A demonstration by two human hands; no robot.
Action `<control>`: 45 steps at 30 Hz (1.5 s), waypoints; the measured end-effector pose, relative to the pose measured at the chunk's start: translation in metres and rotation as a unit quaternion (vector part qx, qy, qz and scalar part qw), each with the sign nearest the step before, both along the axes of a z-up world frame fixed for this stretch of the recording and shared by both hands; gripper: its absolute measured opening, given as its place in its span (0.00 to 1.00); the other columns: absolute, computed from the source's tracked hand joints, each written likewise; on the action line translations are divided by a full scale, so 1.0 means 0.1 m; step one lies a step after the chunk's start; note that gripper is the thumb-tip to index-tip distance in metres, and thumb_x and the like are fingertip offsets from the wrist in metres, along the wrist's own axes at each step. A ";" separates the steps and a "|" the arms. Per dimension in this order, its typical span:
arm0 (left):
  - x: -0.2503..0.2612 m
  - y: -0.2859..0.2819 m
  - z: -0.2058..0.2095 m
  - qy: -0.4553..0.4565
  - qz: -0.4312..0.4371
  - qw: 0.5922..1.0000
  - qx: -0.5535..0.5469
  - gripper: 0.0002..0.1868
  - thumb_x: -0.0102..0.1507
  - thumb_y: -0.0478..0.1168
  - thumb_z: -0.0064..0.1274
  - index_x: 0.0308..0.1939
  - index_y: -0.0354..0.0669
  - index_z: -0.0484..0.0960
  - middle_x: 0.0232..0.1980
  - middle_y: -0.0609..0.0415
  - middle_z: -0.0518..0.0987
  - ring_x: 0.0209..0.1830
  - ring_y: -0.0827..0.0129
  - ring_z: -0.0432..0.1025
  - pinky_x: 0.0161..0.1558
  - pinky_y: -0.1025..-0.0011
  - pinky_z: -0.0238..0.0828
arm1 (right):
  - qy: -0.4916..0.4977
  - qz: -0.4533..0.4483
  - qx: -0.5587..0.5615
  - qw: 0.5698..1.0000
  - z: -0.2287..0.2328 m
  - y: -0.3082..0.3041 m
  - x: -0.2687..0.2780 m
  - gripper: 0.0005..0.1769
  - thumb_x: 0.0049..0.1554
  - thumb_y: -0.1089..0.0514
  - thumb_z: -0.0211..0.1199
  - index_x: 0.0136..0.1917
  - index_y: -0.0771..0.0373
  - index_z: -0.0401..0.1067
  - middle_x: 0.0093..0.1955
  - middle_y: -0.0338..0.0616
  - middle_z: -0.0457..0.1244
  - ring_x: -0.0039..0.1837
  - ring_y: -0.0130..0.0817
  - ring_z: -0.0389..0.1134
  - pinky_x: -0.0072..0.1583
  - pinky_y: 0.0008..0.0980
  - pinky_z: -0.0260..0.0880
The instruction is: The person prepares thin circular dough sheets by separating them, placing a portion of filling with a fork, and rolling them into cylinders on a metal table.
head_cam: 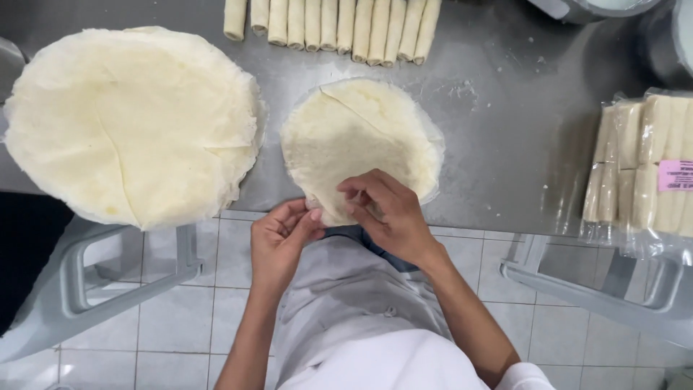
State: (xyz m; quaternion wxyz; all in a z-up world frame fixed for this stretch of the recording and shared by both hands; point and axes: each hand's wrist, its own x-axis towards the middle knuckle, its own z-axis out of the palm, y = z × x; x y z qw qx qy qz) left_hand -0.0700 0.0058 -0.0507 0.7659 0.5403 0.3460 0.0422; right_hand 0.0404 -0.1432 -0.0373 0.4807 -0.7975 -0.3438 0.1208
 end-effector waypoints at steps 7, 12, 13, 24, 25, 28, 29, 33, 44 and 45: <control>0.04 -0.02 0.05 -0.024 -0.021 0.992 0.119 0.06 0.58 0.31 0.56 0.38 0.32 0.82 0.29 0.47 0.83 0.27 0.73 0.75 0.35 0.72 0.79 | -0.017 -0.099 0.005 0.995 -0.05 0.02 0.05 0.03 0.56 0.56 0.62 0.42 0.55 0.73 0.30 0.34 0.63 0.34 0.29 0.64 0.41 0.28 0.66; 0.21 0.05 0.18 -0.029 -0.049 0.988 0.141 0.14 0.55 0.28 0.54 0.45 0.29 0.77 0.31 0.40 0.82 0.30 0.65 0.77 0.35 0.67 0.79 | 0.042 -0.157 0.034 0.986 0.17 0.15 0.00 0.09 0.62 0.55 0.49 0.45 0.63 0.64 0.30 0.47 0.63 0.30 0.34 0.64 0.35 0.33 0.67; 0.28 0.07 0.24 -0.053 -0.068 0.985 0.147 0.17 0.56 0.34 0.54 0.48 0.29 0.75 0.34 0.39 0.81 0.32 0.62 0.77 0.35 0.64 0.79 | 0.006 -0.132 0.024 0.991 0.09 0.15 -0.02 0.04 0.61 0.60 0.51 0.48 0.61 0.64 0.30 0.45 0.64 0.30 0.36 0.66 0.35 0.33 0.68; 0.28 0.15 0.24 0.006 -0.053 0.953 0.298 0.05 0.57 0.35 0.57 0.26 0.44 0.82 0.08 0.59 0.66 0.12 0.82 0.58 0.19 0.82 0.56 | -0.183 -0.151 -0.014 0.971 0.36 -0.15 0.32 0.25 0.60 0.72 0.41 0.64 0.59 0.70 0.47 0.45 0.54 0.49 0.46 0.63 0.56 0.39 0.67; 0.28 0.14 0.27 0.019 -0.074 0.955 0.286 0.02 0.55 0.35 0.57 0.27 0.44 0.83 0.09 0.56 0.69 0.12 0.79 0.60 0.20 0.80 0.59 | -0.163 -0.134 -0.018 0.977 0.40 -0.16 0.29 0.26 0.59 0.71 0.38 0.63 0.59 0.71 0.48 0.44 0.54 0.49 0.44 0.63 0.56 0.40 0.67; 0.36 0.10 0.46 -0.013 -0.122 0.952 0.282 0.13 0.49 0.33 0.53 0.38 0.38 0.78 0.20 0.44 0.74 0.22 0.63 0.68 0.26 0.66 0.67 | -0.056 -0.090 0.012 0.994 0.39 -0.19 0.20 0.25 0.58 0.68 0.39 0.60 0.58 0.73 0.45 0.44 0.56 0.45 0.40 0.63 0.54 0.38 0.67; 0.41 0.08 0.55 -0.057 -0.146 0.944 0.290 0.25 0.46 0.33 0.50 0.48 0.32 0.72 0.29 0.35 0.77 0.32 0.50 0.74 0.32 0.54 0.71 | 0.030 -0.058 0.048 0.997 0.37 -0.20 0.17 0.23 0.56 0.65 0.43 0.56 0.57 0.76 0.42 0.45 0.58 0.42 0.36 0.63 0.51 0.37 0.68; 0.59 0.01 0.37 -0.107 -0.085 0.892 0.431 0.05 0.57 0.34 0.57 0.34 0.36 0.80 0.16 0.49 0.73 0.16 0.65 0.69 0.20 0.71 0.62 | 0.096 -0.039 0.070 0.992 0.30 -0.16 0.17 0.16 0.55 0.50 0.57 0.52 0.57 0.77 0.40 0.42 0.59 0.41 0.30 0.63 0.48 0.31 0.67; 0.29 0.07 0.34 -0.033 -0.137 0.869 0.474 0.03 0.58 0.35 0.55 0.34 0.48 0.82 0.17 0.53 0.79 0.20 0.65 0.76 0.24 0.70 0.69 | -0.212 -0.181 0.004 0.960 -0.08 -0.31 0.54 0.10 0.58 0.62 0.57 0.51 0.54 0.76 0.40 0.35 0.60 0.38 0.31 0.64 0.41 0.29 0.71; 0.32 0.08 0.38 -0.033 -0.138 0.869 0.474 0.03 0.58 0.35 0.55 0.34 0.48 0.82 0.17 0.53 0.79 0.20 0.65 0.76 0.24 0.70 0.69 | -0.212 -0.182 0.003 0.960 -0.02 -0.31 0.47 0.10 0.58 0.62 0.57 0.51 0.54 0.76 0.40 0.35 0.60 0.38 0.31 0.64 0.41 0.29 0.71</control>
